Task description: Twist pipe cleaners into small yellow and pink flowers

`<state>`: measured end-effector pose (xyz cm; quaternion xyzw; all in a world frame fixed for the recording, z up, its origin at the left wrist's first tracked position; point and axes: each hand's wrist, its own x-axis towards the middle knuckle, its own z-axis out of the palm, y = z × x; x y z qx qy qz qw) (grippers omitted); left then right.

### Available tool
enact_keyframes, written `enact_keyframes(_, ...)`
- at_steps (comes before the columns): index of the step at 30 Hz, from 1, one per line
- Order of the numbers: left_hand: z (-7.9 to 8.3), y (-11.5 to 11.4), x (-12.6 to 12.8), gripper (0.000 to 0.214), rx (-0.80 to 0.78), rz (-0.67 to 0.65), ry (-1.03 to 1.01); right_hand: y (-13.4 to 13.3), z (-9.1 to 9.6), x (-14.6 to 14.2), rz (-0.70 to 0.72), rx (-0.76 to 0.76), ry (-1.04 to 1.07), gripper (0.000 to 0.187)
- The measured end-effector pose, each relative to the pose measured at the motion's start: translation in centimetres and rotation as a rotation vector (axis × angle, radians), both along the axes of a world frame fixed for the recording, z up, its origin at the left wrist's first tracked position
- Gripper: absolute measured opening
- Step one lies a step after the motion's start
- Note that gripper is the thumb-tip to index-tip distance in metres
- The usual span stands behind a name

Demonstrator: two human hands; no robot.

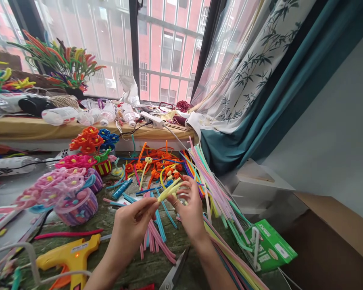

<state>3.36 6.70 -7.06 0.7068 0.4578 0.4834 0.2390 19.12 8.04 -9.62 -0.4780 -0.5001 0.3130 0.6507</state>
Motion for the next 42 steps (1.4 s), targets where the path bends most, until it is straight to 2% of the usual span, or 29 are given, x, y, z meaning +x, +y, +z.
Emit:
enact_keyframes(1, -0.1, 0.0, 0.0, 0.020, 0.016, 0.002, 0.005, 0.1, -0.2, 0.0, 0.113, -0.092, 0.147, 0.069)
enact_keyframes(3, -0.3, 0.1, -0.1, 0.020, 0.036, -0.004, 0.037, 0.2, -0.4, -0.1, 0.388, -0.261, 0.371, 0.060)
enact_keyframes(5, -0.3, 0.0, -0.1, 0.021, 0.046, -0.008, 0.076, 0.2, -0.4, -0.2, 0.546, -0.339, 0.545, 0.049)
enact_keyframes(8, -0.1, 0.0, -0.1, 0.025, 0.054, -0.017, 0.126, -0.1, 0.0, -0.6, 0.563, -0.363, 0.758, 0.040)
enact_keyframes(10, 0.2, 0.0, 0.0, 0.027, 0.071, -0.022, 0.156, -0.2, 0.2, -0.9, 0.581, -0.391, 0.829, 0.037)
enact_keyframes(14, 0.3, 0.0, 0.1, 0.028, 0.040, -0.023, 0.206, -0.6, 0.5, -1.3, 0.667, -0.369, 0.782, 0.035)
enact_keyframes(18, 0.1, 0.0, 0.1, 0.028, 0.044, -0.022, 0.277, -0.9, 0.7, -1.4, 0.652, -0.311, 0.634, 0.037)
enact_keyframes(22, 0.3, -0.2, 0.2, 0.023, 0.106, -0.055, 0.294, -0.9, 1.0, -1.3, 0.588, -0.293, 0.569, 0.030)
enact_keyframes(26, 0.8, -0.4, 0.2, 0.020, 0.127, -0.103, 0.215, -0.7, 1.0, -1.0, 0.524, -0.211, 0.545, 0.026)
enact_keyframes(29, 0.9, -0.3, 0.0, 0.023, 0.140, -0.129, 0.191, -0.6, 0.9, -0.9, 0.530, -0.188, 0.530, 0.024)
enact_keyframes(32, 0.8, -0.3, 0.0, 0.022, 0.164, -0.123, 0.183, -0.6, 0.7, -1.0, 0.544, -0.175, 0.533, 0.023)
enact_keyframes(38, 0.5, -0.4, 0.1, 0.012, 0.260, -0.098, 0.153, -0.8, 0.8, -1.3, 0.472, -0.128, 0.552, 0.018)
enact_keyframes(42, 0.7, -0.6, 0.4, 0.013, 0.315, -0.090, 0.171, -0.8, 0.7, -1.4, 0.439, -0.116, 0.583, 0.020)
